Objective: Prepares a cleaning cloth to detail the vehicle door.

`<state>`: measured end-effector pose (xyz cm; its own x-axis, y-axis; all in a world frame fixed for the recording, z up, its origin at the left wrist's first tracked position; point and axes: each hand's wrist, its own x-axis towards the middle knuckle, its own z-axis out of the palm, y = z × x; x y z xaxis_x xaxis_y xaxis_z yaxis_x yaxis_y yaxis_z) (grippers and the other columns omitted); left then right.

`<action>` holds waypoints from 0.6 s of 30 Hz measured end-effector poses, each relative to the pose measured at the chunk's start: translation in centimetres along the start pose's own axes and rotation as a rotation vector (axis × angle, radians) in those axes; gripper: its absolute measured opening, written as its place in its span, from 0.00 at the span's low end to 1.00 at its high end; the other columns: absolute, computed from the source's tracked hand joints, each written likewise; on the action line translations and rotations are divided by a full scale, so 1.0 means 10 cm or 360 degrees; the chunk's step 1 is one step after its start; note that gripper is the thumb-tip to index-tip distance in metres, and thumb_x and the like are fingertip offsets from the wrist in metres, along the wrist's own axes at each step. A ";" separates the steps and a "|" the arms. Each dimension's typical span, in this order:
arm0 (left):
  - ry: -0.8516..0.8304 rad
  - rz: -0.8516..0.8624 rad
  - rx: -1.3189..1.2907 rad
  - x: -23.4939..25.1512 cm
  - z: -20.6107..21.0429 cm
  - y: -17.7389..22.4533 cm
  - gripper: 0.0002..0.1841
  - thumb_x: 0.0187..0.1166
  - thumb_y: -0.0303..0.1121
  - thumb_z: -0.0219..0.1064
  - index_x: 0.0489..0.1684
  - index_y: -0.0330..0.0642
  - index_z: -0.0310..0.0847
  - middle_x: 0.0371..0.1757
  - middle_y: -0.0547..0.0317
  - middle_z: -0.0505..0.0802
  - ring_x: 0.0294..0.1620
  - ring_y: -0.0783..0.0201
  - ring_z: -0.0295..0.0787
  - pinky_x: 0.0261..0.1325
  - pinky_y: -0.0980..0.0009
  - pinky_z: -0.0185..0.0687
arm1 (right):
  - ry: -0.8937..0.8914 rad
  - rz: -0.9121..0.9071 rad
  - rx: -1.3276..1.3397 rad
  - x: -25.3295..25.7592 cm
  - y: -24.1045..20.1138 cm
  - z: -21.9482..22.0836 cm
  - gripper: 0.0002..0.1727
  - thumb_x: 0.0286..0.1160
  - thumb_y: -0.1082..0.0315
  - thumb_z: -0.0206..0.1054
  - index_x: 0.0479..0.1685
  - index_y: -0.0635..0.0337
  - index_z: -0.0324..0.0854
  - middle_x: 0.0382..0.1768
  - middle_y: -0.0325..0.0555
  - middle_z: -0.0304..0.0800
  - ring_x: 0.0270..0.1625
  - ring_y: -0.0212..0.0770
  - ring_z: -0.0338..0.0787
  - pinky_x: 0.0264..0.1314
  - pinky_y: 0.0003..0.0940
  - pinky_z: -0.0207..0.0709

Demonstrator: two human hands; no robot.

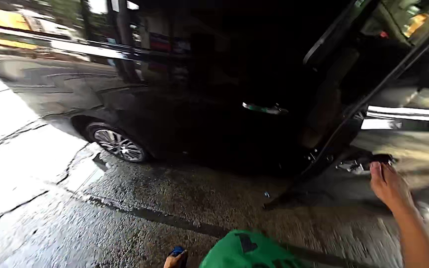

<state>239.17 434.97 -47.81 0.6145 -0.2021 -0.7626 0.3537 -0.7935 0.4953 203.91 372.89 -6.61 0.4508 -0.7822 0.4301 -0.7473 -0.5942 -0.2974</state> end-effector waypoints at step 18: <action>-0.0554 0.0817 0.1103 0.72 0.94 3.03 0.25 0.88 0.47 0.60 0.69 0.33 0.81 0.67 0.32 0.87 0.71 0.38 0.83 0.75 0.38 0.74 | 0.1949 0.1074 -0.0418 -2.11 -0.25 -1.03 0.44 0.92 0.44 0.38 0.92 0.75 0.38 0.91 0.72 0.45 0.94 0.62 0.49 0.94 0.55 0.43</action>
<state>247.68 404.07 -42.20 0.2933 -0.6950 -0.6564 -0.4720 -0.7024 0.5328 191.29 392.80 -6.16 -0.6218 -0.1630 0.7660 -0.7741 -0.0208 -0.6327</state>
